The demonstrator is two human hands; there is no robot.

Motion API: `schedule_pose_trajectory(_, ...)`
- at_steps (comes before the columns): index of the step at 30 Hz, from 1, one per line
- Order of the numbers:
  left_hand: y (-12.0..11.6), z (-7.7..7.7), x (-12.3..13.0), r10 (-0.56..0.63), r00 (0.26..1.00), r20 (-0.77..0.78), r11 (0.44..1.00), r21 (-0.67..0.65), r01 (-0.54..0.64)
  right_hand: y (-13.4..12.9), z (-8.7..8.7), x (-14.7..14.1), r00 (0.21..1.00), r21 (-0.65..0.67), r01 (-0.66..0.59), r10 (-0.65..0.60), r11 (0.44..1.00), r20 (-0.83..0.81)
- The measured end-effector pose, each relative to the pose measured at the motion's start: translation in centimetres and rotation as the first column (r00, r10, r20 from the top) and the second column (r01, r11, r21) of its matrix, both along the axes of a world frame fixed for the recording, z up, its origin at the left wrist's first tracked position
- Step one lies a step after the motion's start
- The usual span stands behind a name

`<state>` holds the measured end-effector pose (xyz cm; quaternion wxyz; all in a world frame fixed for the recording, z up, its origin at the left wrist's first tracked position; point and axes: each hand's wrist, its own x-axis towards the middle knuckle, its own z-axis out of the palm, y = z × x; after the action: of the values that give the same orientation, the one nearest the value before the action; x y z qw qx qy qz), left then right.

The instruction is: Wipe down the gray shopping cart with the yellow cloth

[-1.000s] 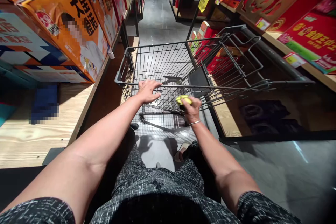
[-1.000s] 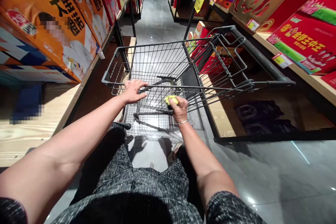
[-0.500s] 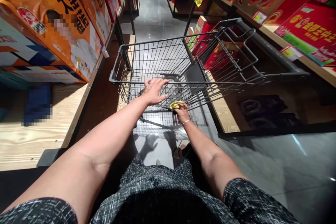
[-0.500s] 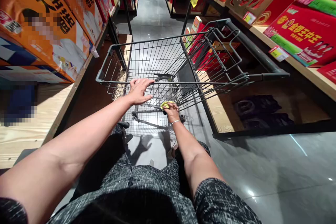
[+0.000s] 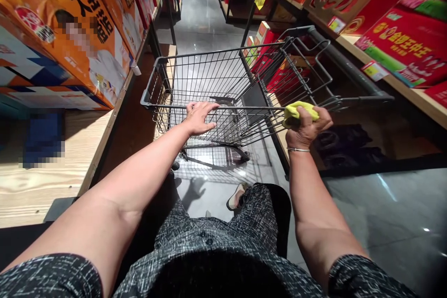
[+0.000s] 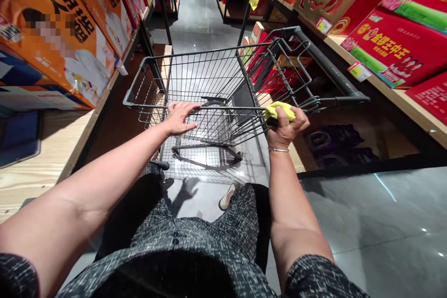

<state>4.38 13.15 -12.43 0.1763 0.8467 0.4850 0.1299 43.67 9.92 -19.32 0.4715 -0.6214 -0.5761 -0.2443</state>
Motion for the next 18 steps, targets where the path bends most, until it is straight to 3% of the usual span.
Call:
schedule_pose_trajectory(2,0.1,0.0,-0.1,-0.001,1.0,0.007,1.0,-0.005,0.001,-0.2,-1.4,-0.7,1.0,-0.014,0.01,-0.01,1.0,0.006)
schedule_pose_trajectory(4,0.3,0.0,-0.1,-0.001,1.0,0.012,1.0,-0.01,0.001,-1.0,-4.7,-3.1,1.0,-0.201,-0.028,0.025,0.979,-0.017)
schedule_pose_trajectory(5,0.3,0.0,-0.2,0.0,1.0,0.014,1.0,-0.013,0.0,-1.5,-6.7,-4.7,0.998,-0.328,-0.063,0.051,0.942,-0.048)
schedule_pose_trajectory(7,0.4,0.0,-0.3,0.004,1.0,0.02,1.0,-0.019,-0.003,-2.6,-11.0,-8.3,0.985,-0.564,-0.162,0.099,0.809,-0.141)
schedule_pose_trajectory(9,0.6,0.0,-0.5,0.009,1.0,0.027,1.0,-0.02,-0.008,-3.3,-14.5,-11.5,0.969,-0.645,-0.243,0.147,0.725,-0.2)
schedule_pose_trajectory(11,0.9,-0.1,-0.8,0.013,0.999,0.035,1.0,-0.011,-0.013,-3.4,-16.6,-13.6,0.948,-0.67,-0.315,0.195,0.673,-0.251)
schedule_pose_trajectory(14,1.4,-0.3,-1.3,0.011,0.999,0.049,1.0,0.001,-0.011,-2.9,-16.9,-14.1,0.931,-0.663,-0.364,0.234,0.654,-0.28)
schedule_pose_trajectory(16,1.8,-0.4,-1.6,0.014,0.998,0.055,1.0,0.0,-0.014,-2.6,-15.7,-12.6,0.937,-0.646,-0.348,0.224,0.679,-0.269)
schedule_pose_trajectory(18,2.2,-0.5,-2.0,0.021,0.998,0.057,1.0,0.002,-0.022,-2.7,-13.4,-10.0,0.952,-0.601,-0.3,0.193,0.74,-0.238)
